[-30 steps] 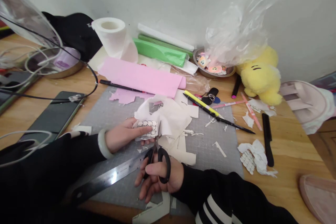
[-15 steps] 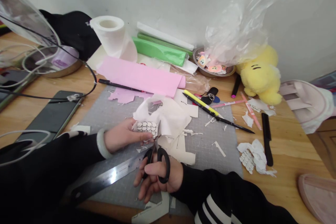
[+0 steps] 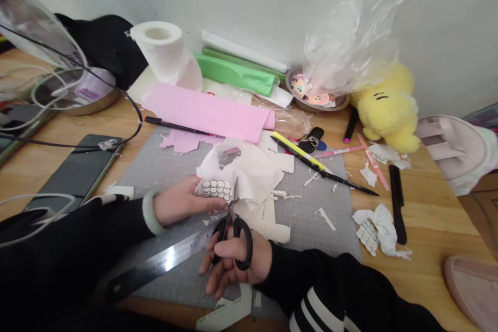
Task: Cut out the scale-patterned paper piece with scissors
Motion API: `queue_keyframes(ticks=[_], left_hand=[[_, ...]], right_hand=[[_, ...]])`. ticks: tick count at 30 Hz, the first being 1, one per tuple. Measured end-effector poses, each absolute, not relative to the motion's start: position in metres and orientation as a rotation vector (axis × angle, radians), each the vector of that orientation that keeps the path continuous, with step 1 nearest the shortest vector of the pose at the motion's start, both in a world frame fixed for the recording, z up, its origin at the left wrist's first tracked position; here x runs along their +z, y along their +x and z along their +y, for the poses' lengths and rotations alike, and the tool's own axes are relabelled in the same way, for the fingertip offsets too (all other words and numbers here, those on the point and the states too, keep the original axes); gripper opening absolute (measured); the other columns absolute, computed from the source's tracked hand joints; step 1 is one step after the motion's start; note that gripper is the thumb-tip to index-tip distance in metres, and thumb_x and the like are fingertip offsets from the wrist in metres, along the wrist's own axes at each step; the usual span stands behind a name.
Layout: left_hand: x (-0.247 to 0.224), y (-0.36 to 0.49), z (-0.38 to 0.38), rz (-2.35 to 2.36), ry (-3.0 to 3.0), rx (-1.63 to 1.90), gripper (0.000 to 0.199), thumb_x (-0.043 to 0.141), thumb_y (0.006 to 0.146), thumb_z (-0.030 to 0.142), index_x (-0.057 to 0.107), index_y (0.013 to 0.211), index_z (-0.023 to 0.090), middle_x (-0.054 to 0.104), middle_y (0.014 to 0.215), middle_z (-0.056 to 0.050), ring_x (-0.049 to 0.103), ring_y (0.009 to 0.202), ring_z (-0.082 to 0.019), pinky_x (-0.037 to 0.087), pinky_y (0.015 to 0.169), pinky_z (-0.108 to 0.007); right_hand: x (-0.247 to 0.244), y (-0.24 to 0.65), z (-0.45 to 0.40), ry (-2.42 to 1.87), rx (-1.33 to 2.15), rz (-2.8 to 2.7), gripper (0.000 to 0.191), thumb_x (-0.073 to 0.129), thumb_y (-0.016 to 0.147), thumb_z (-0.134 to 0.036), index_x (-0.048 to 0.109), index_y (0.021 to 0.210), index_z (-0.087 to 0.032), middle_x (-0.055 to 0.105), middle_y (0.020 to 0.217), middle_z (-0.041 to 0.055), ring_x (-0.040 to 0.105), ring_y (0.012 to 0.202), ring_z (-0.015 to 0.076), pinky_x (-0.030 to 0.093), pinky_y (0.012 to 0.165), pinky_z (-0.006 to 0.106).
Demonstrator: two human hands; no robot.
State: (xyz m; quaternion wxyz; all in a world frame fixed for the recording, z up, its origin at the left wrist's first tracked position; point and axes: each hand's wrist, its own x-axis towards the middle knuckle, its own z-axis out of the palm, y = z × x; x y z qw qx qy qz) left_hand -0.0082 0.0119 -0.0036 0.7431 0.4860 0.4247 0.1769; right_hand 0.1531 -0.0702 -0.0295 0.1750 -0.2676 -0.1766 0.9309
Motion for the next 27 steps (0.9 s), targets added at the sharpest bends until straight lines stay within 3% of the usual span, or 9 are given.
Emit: queue_keyframes(ticks=[27], left_hand=[[-0.0013,-0.0070,0.0115,0.895,1.059,0.392,0.012,0.065,0.069,0.022,0.063,0.070,0.011,0.063,0.062,0.000,0.051,0.053,-0.009,0.043,0.053,-0.021]], right_hand=[[-0.0306,0.1529,-0.0692,-0.723,2.648,-0.437,0.051,0.073,0.059,-0.046,0.042,0.085,-0.015,0.062,0.073,0.0013,0.063,0.056,0.0123,0.050,0.048,0.022]])
